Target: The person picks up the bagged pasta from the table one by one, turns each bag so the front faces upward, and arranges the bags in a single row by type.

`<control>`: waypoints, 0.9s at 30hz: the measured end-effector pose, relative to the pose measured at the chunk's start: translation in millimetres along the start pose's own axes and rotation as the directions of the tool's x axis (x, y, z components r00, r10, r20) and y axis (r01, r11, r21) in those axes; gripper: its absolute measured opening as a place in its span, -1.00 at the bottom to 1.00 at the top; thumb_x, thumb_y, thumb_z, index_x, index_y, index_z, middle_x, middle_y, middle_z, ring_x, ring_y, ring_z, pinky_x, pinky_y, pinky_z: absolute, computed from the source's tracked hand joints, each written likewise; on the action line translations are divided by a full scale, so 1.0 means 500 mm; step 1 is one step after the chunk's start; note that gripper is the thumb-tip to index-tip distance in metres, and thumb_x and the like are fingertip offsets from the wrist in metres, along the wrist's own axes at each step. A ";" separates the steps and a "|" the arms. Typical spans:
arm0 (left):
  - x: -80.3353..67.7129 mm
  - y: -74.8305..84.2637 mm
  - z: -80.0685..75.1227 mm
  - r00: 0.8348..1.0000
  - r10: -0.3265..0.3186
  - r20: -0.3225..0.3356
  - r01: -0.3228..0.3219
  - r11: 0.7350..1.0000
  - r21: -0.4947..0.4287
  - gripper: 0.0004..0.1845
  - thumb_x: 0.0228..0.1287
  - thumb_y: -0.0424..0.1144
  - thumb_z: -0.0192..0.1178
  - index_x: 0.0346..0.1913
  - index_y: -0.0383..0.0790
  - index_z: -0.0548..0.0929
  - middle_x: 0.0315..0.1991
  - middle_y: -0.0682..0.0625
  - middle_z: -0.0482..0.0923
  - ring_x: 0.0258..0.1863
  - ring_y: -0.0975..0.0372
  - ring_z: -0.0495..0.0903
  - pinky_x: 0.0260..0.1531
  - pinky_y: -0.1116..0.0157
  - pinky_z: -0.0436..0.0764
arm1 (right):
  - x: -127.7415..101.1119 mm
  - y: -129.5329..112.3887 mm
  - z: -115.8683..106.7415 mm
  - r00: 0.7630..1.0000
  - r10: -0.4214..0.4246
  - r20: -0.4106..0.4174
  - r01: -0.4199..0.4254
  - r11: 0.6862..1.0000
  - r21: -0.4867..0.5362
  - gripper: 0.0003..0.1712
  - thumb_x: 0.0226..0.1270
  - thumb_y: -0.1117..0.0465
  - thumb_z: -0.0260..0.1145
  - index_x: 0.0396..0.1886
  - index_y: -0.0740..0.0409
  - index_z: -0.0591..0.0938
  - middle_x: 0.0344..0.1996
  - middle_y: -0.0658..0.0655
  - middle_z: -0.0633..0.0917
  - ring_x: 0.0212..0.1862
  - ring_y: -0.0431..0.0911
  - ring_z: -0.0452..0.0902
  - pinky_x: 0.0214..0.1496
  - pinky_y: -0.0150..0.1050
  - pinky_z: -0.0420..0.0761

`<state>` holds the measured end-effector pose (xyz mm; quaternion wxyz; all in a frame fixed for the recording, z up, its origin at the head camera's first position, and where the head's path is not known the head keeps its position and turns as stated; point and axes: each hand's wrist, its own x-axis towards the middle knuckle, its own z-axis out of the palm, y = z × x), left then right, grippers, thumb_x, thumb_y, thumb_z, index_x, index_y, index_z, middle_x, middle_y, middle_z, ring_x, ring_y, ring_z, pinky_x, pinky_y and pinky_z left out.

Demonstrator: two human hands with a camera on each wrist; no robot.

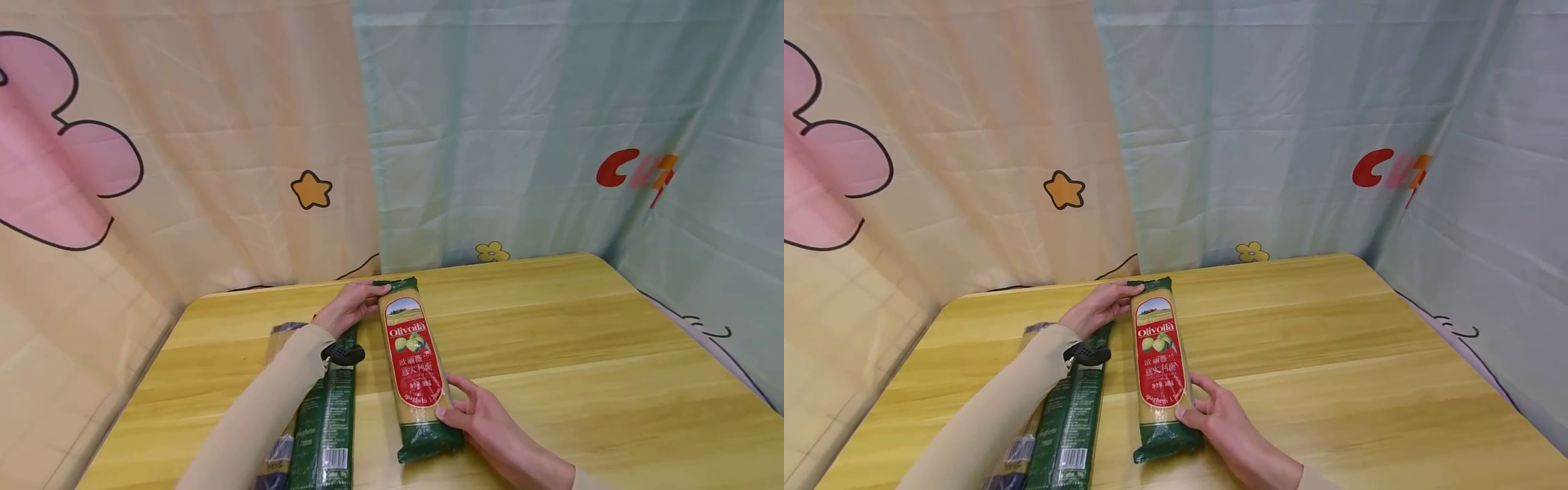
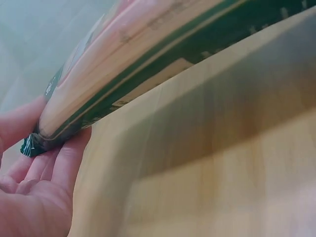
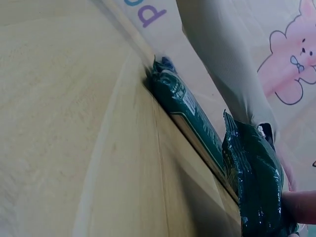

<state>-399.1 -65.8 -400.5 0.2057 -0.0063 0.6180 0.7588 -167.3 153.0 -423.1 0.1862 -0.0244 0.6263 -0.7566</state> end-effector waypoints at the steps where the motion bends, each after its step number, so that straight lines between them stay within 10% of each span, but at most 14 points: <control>1: 0.004 0.001 0.003 1.000 0.003 0.001 -0.003 1.000 0.000 -0.81 0.31 -0.40 0.28 -0.07 -0.39 0.59 -0.22 -0.11 0.67 -0.31 0.22 0.63 -0.40 0.39 0.58 | 0.001 -0.001 -0.004 1.000 -0.009 -0.005 0.009 1.000 0.002 -0.14 0.40 0.30 0.26 0.48 0.46 -0.02 -0.07 0.33 0.69 -0.04 0.05 0.65 0.07 -0.19 0.58; 16: 0.055 0.002 0.065 1.000 0.016 -0.018 -0.016 1.000 0.005 -0.93 0.38 -0.47 0.15 -0.26 -0.34 0.47 -0.31 -0.07 0.46 -0.42 0.25 0.44 -0.43 0.41 0.42 | 0.002 -0.021 -0.067 0.991 -0.069 -0.113 0.063 0.997 -0.054 -0.20 0.43 0.28 0.23 0.41 0.62 0.05 -0.06 0.34 0.70 -0.15 -0.06 0.68 -0.07 -0.29 0.62; 22: 0.074 0.007 0.085 1.000 0.022 0.018 -0.021 0.999 -0.026 -0.45 0.43 -0.53 -0.03 0.44 -0.49 0.16 0.08 -0.14 0.28 -0.31 0.22 0.27 -0.27 0.35 0.32 | 0.013 -0.032 -0.090 0.984 -0.074 -0.162 0.060 0.994 -0.090 -0.22 0.43 0.29 0.22 0.42 0.59 0.06 -0.04 0.33 0.69 -0.16 -0.09 0.68 -0.09 -0.31 0.61; 27: 0.091 0.008 0.117 0.998 0.032 0.045 -0.028 0.996 -0.087 -0.20 0.27 -0.67 -0.09 0.54 -0.39 -0.11 0.40 -0.32 0.10 0.05 0.07 0.33 0.08 0.27 0.42 | 0.026 -0.048 -0.116 0.974 -0.084 -0.210 0.051 0.986 -0.158 -0.26 0.44 0.28 0.19 0.41 0.59 0.10 0.00 0.34 0.67 -0.13 -0.13 0.66 -0.09 -0.35 0.57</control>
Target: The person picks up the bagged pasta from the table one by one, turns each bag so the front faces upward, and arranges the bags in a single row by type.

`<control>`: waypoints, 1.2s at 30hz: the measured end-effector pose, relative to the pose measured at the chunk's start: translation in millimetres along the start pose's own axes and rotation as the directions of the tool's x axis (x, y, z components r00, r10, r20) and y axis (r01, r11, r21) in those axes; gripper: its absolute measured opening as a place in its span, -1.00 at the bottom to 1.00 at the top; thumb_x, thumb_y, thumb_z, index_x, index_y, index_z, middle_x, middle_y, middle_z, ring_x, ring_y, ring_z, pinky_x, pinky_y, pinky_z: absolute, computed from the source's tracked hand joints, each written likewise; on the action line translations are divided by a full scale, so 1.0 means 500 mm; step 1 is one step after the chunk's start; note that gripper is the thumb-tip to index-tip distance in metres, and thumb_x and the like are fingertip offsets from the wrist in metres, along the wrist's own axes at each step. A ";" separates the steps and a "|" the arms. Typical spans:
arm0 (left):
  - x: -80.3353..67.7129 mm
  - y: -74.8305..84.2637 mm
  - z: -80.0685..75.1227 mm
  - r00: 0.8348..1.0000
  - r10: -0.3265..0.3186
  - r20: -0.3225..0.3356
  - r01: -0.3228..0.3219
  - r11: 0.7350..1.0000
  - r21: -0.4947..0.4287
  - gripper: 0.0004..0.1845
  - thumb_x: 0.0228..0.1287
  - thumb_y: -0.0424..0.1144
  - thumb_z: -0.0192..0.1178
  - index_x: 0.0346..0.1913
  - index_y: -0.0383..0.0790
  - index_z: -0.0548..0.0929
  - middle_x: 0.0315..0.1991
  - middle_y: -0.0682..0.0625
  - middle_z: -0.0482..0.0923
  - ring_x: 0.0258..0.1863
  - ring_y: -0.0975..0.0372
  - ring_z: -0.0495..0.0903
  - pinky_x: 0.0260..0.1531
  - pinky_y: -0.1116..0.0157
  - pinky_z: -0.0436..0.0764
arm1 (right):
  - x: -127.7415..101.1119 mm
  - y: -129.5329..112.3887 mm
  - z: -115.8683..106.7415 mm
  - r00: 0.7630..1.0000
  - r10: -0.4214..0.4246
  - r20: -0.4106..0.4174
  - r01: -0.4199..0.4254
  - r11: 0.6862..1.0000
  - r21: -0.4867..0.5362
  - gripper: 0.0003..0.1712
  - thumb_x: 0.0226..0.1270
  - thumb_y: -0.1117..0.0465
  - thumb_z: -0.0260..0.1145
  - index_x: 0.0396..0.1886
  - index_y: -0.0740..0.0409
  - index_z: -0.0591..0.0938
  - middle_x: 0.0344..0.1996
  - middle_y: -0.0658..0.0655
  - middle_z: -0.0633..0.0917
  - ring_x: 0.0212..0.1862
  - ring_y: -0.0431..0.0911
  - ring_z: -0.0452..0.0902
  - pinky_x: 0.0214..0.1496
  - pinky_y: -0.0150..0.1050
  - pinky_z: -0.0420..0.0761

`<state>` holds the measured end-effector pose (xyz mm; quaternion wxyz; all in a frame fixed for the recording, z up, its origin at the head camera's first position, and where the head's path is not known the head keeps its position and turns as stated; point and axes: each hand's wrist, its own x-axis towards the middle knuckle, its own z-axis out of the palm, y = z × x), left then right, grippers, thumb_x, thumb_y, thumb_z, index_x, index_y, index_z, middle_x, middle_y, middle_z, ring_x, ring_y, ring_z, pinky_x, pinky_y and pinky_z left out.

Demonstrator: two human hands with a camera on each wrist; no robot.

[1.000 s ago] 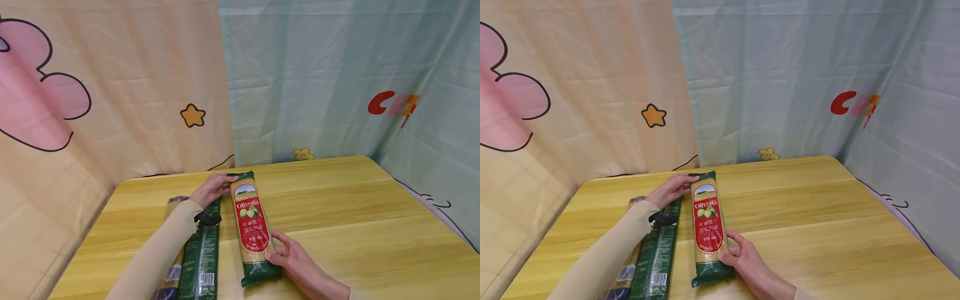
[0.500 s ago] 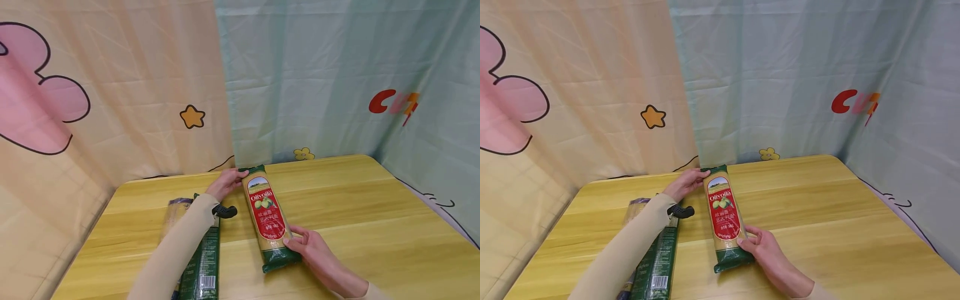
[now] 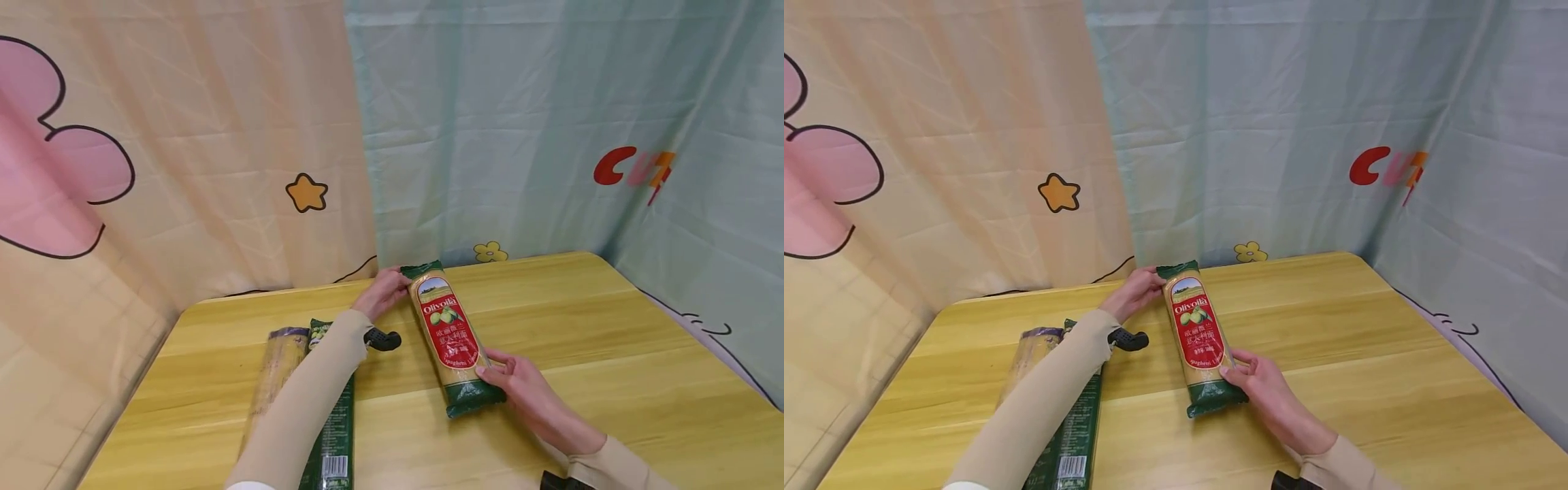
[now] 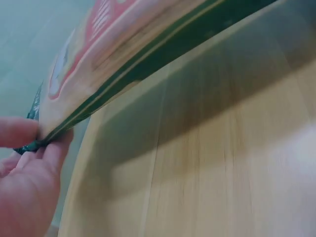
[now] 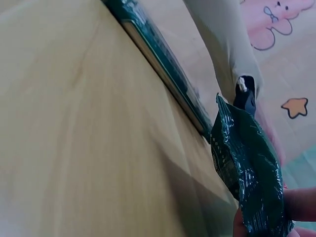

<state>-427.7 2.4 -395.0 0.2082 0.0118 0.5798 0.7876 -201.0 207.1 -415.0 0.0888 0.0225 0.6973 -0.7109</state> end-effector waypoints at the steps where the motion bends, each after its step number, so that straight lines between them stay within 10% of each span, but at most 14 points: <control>1: 0.003 -0.002 0.006 1.000 0.006 0.002 -0.006 1.000 -0.015 -0.17 0.23 -0.70 -0.09 0.54 -0.39 -0.11 0.41 -0.35 0.09 0.12 0.03 0.32 0.15 0.24 0.41 | 0.004 -0.002 -0.004 1.000 -0.001 -0.008 0.001 1.000 -0.014 -0.28 0.44 0.28 0.19 0.41 0.59 0.12 0.01 0.35 0.67 -0.11 -0.13 0.65 -0.07 -0.35 0.56; 22: 0.043 -0.045 0.064 0.997 -0.019 0.075 0.008 0.990 0.142 -0.04 0.12 -0.74 0.11 0.56 -0.19 0.00 0.57 -0.21 -0.33 0.43 -0.05 0.09 0.27 0.11 0.34 | 0.056 -0.017 -0.089 1.000 0.002 0.026 0.000 0.998 -0.065 -0.30 0.51 0.26 0.11 0.42 0.59 0.09 0.12 0.36 0.60 -0.05 -0.17 0.61 0.00 -0.37 0.54; 36: 0.076 -0.073 0.081 0.987 0.046 0.153 -0.099 0.926 0.364 -0.05 0.12 -0.64 0.24 0.54 -0.30 0.01 0.55 -0.25 -0.16 0.51 -0.03 -0.12 0.39 0.13 0.13 | 0.068 -0.001 -0.139 0.996 -0.008 0.084 0.022 0.986 -0.164 -0.25 0.47 0.23 0.19 0.46 0.52 0.10 0.09 0.30 0.64 -0.06 -0.16 0.59 0.00 -0.35 0.49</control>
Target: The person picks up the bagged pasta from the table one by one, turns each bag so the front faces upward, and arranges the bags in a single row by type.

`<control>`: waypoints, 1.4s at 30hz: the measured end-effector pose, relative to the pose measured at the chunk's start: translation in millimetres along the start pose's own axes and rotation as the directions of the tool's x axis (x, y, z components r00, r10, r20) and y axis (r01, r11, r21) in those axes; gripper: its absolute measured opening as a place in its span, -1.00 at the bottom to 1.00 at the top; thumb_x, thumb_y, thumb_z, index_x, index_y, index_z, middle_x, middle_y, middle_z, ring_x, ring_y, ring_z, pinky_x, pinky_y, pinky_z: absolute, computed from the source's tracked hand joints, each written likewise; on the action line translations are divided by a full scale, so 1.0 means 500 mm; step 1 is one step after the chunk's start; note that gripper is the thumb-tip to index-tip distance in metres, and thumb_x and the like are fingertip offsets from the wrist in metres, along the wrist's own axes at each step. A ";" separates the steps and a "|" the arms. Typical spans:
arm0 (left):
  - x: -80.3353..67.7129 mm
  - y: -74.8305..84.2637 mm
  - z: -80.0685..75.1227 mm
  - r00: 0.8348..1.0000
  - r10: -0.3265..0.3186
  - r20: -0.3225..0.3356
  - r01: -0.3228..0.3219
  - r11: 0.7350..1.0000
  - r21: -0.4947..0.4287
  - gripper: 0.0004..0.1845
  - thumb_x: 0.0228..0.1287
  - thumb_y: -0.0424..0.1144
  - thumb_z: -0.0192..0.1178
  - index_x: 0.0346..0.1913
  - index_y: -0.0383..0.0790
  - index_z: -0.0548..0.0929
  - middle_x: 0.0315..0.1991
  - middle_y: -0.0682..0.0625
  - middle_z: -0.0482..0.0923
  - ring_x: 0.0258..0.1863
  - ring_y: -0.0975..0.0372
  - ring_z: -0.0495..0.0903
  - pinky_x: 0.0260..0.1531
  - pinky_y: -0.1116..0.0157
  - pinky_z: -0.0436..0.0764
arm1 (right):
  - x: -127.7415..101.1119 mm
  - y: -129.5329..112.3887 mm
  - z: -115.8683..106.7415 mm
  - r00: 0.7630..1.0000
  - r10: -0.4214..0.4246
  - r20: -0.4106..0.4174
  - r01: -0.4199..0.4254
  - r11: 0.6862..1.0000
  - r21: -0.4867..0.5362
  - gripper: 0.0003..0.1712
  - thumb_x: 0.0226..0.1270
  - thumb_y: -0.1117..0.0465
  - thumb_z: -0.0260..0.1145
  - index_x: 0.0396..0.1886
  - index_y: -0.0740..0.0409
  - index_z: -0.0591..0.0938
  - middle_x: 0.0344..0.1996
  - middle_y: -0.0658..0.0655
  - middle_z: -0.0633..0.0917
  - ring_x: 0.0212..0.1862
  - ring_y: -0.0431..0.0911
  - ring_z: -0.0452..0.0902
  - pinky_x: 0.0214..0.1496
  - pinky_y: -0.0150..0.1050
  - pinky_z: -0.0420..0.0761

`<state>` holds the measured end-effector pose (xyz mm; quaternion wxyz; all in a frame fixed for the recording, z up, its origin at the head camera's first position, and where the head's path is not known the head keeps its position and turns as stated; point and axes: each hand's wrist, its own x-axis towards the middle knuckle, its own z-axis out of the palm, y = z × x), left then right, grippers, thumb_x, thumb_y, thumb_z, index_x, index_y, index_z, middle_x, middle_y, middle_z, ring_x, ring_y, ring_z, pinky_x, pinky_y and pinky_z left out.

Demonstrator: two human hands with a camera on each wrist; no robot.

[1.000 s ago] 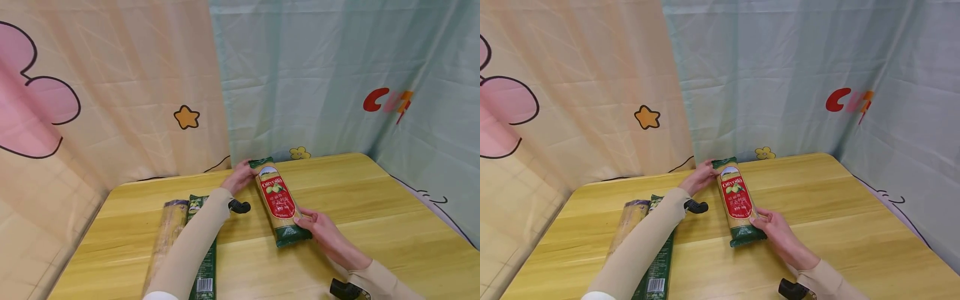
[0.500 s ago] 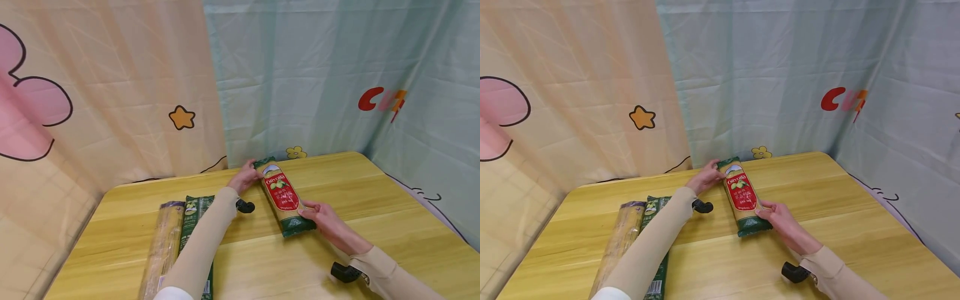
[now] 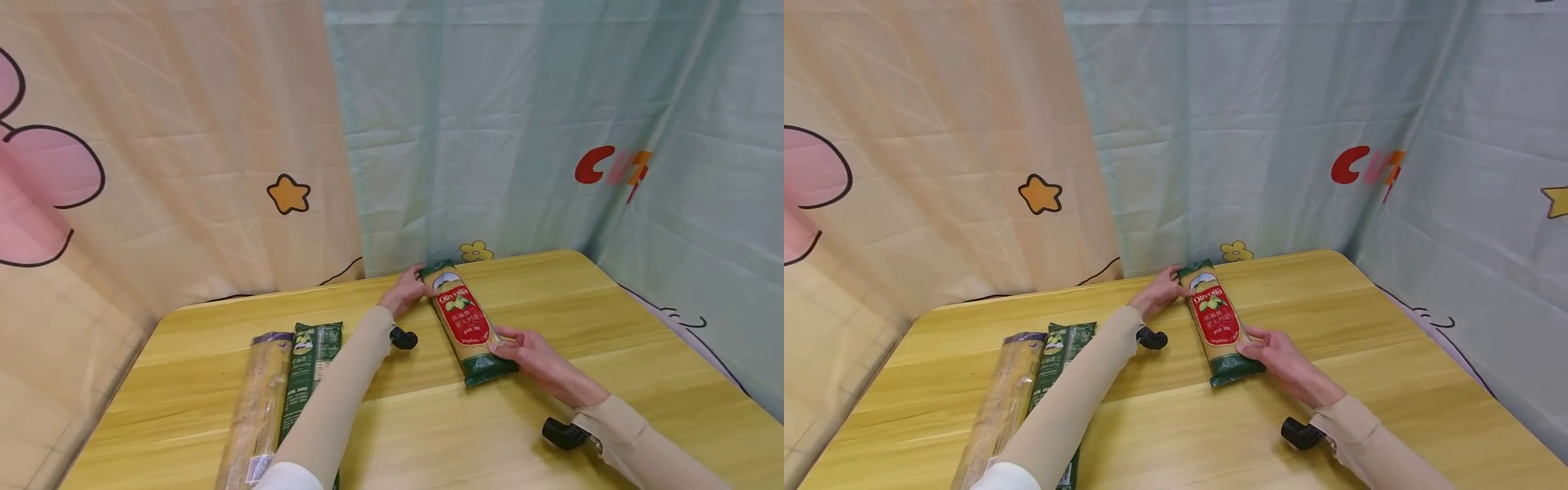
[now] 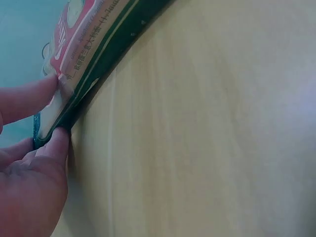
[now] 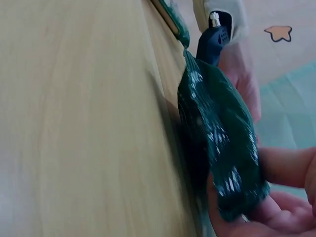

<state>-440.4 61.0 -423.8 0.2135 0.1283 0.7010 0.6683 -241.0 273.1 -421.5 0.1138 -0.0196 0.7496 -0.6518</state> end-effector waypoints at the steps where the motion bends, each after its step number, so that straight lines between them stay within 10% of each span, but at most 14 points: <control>1: 0.002 -0.001 -0.002 1.000 0.000 0.001 0.000 1.000 0.011 -0.05 0.12 -0.63 0.25 0.54 -0.31 0.01 0.55 -0.25 -0.15 0.51 -0.03 -0.11 0.39 0.14 0.12 | 0.001 0.001 -0.003 1.000 -0.001 0.021 0.002 1.000 -0.008 -0.22 0.46 0.25 0.20 0.47 0.52 0.07 0.11 0.33 0.62 -0.03 -0.12 0.60 0.02 -0.33 0.50; 9: 0.008 0.001 -0.012 0.999 0.030 -0.013 -0.028 0.988 0.155 -0.09 0.09 -0.54 0.35 0.49 -0.38 0.14 0.49 -0.31 0.06 0.47 -0.04 0.05 0.37 0.16 0.18 | 0.004 0.006 -0.030 0.984 -0.050 0.169 0.074 0.987 -0.141 -0.17 0.39 0.30 0.25 0.49 0.47 0.05 0.36 0.47 0.30 0.33 0.20 0.30 0.25 -0.17 0.42; 21: 0.017 -0.001 -0.006 0.997 0.061 0.041 -0.071 0.952 0.296 -0.12 0.17 -0.44 0.37 0.49 -0.40 0.11 0.50 -0.27 0.05 0.48 -0.01 0.05 0.37 0.17 0.18 | 0.005 0.005 -0.050 0.990 -0.078 0.121 0.115 0.935 -0.335 -0.18 0.34 0.29 0.33 0.43 0.56 0.15 0.05 0.34 0.59 -0.09 0.05 0.47 -0.29 -0.32 0.50; 33: 0.031 0.008 0.017 0.996 0.091 0.019 -0.091 0.906 0.414 -0.15 0.23 -0.35 0.36 0.49 -0.37 0.14 0.47 -0.26 0.13 0.45 0.01 0.13 0.35 0.20 0.21 | 0.000 0.003 -0.075 0.995 -0.090 0.046 0.101 0.901 -0.421 -0.22 0.31 0.29 0.36 0.39 0.57 0.23 -0.04 0.29 0.63 -0.16 0.02 0.49 -0.34 -0.31 0.51; 42: 0.033 0.002 0.015 0.994 0.103 0.024 -0.102 0.874 0.474 -0.14 0.25 -0.30 0.36 0.50 -0.35 0.13 0.46 -0.26 0.17 0.43 0.01 0.18 0.35 0.20 0.22 | 0.002 0.017 -0.081 0.968 -0.214 0.129 0.249 0.794 -0.554 -0.36 0.36 0.28 0.33 0.29 0.60 0.37 -0.22 0.13 0.66 -0.32 -0.14 0.47 -0.43 -0.34 0.47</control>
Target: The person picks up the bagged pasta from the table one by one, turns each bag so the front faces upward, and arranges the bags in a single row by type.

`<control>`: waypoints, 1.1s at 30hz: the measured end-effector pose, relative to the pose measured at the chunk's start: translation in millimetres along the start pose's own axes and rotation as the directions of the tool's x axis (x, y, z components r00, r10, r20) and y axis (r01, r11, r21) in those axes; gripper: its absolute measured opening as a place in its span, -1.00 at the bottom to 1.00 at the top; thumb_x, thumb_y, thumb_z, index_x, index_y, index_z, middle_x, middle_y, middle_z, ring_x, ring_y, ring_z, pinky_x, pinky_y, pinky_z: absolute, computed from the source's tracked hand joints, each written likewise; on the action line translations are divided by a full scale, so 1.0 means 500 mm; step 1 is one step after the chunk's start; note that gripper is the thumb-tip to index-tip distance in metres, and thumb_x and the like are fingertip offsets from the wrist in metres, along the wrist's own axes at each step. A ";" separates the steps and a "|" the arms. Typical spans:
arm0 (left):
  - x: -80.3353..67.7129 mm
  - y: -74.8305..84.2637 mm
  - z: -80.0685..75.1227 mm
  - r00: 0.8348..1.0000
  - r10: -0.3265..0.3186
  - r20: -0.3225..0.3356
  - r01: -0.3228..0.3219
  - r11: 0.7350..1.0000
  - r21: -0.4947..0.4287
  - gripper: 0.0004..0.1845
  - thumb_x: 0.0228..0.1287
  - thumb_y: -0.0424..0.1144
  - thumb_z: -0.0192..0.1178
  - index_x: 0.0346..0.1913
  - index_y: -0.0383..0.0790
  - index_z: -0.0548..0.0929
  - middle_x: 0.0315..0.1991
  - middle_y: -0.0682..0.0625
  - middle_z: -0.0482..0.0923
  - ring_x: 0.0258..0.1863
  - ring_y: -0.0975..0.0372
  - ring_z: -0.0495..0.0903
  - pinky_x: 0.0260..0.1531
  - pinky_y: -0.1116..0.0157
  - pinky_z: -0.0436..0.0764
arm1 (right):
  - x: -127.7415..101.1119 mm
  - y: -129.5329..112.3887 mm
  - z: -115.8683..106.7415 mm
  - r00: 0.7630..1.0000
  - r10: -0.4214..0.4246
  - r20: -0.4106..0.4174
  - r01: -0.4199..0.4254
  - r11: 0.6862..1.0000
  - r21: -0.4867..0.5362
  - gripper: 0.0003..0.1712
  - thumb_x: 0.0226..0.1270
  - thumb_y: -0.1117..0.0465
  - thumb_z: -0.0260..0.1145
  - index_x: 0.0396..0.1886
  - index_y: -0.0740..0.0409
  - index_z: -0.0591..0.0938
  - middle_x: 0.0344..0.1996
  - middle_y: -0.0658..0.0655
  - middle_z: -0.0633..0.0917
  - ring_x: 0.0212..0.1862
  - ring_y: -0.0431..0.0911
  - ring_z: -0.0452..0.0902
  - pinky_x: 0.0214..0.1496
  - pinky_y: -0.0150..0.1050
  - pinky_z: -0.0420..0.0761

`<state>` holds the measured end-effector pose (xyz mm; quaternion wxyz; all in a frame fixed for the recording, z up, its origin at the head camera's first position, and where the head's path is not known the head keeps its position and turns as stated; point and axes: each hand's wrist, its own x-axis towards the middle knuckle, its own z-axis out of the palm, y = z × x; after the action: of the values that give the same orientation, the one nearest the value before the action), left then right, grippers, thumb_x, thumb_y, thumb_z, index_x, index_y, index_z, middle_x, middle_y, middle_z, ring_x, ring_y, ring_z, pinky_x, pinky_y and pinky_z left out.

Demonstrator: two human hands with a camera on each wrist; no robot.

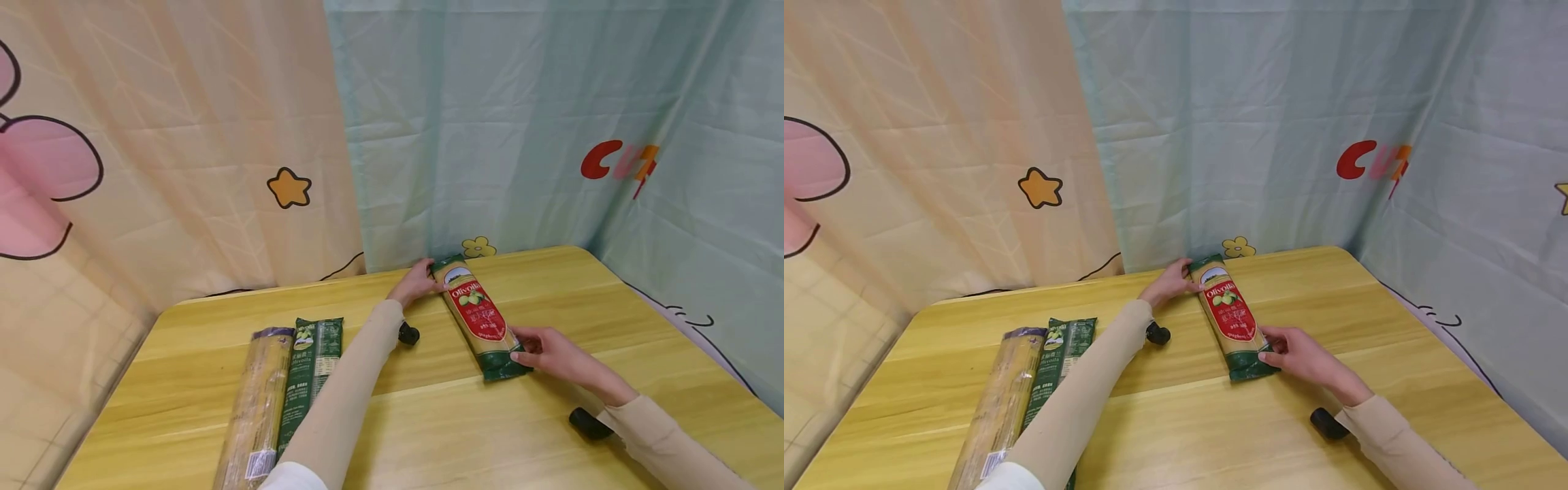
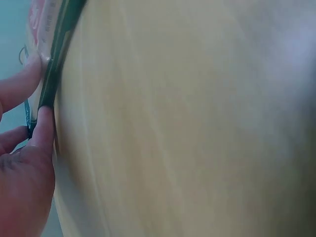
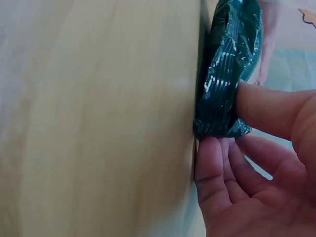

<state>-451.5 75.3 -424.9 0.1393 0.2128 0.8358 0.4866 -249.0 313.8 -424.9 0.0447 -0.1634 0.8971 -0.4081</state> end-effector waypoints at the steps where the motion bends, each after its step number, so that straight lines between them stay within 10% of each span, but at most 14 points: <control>1: 0.000 -0.001 0.000 1.000 0.006 0.006 -0.006 1.000 -0.005 -0.14 0.25 -0.30 0.36 0.50 -0.35 0.12 0.46 -0.26 0.15 0.44 0.01 0.17 0.35 0.21 0.22 | -0.001 0.000 0.000 1.000 0.006 0.001 -0.006 1.000 0.002 -0.36 0.36 0.27 0.33 0.28 0.60 0.37 -0.24 0.13 0.65 -0.33 -0.15 0.46 -0.45 -0.34 0.46; 12: -0.025 -0.015 -0.049 0.991 0.006 0.132 0.042 0.931 -0.363 -0.17 0.25 -0.55 0.23 0.51 -0.38 0.06 0.52 -0.25 -0.01 0.48 0.02 0.06 0.32 0.15 0.27 | -0.017 0.001 0.002 0.998 0.062 -0.023 -0.060 0.995 0.084 -0.35 0.35 0.26 0.34 0.28 0.59 0.37 -0.03 0.32 0.64 -0.14 -0.05 0.54 -0.29 -0.33 0.55; 25: -0.067 -0.026 -0.165 0.977 0.034 0.210 0.004 0.984 -0.177 -0.40 0.34 -0.40 0.22 0.39 -0.45 0.32 0.38 -0.27 0.31 0.28 0.06 0.43 0.24 0.22 0.39 | -0.021 -0.060 0.027 0.975 0.059 -0.215 -0.028 0.989 0.142 -0.47 0.35 0.23 0.35 0.25 0.37 0.51 -0.02 0.28 0.65 -0.12 0.00 0.58 -0.32 -0.26 0.61; 33: -0.102 -0.051 -0.228 0.966 -0.005 0.259 0.089 0.946 -0.313 -0.47 0.38 -0.51 0.13 0.36 -0.57 0.29 0.35 -0.41 0.28 0.28 -0.14 0.38 0.25 0.02 0.36 | -0.007 -0.123 0.100 0.990 -0.041 -0.131 0.072 0.968 0.239 -0.52 0.35 0.25 0.35 0.21 0.34 0.54 0.00 0.30 0.64 -0.10 -0.06 0.58 -0.18 -0.30 0.60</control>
<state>-463.0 -46.8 -390.2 0.2899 0.2279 0.7253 0.5814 -219.4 241.2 -412.5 -0.0037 -0.1563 0.8364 -0.5254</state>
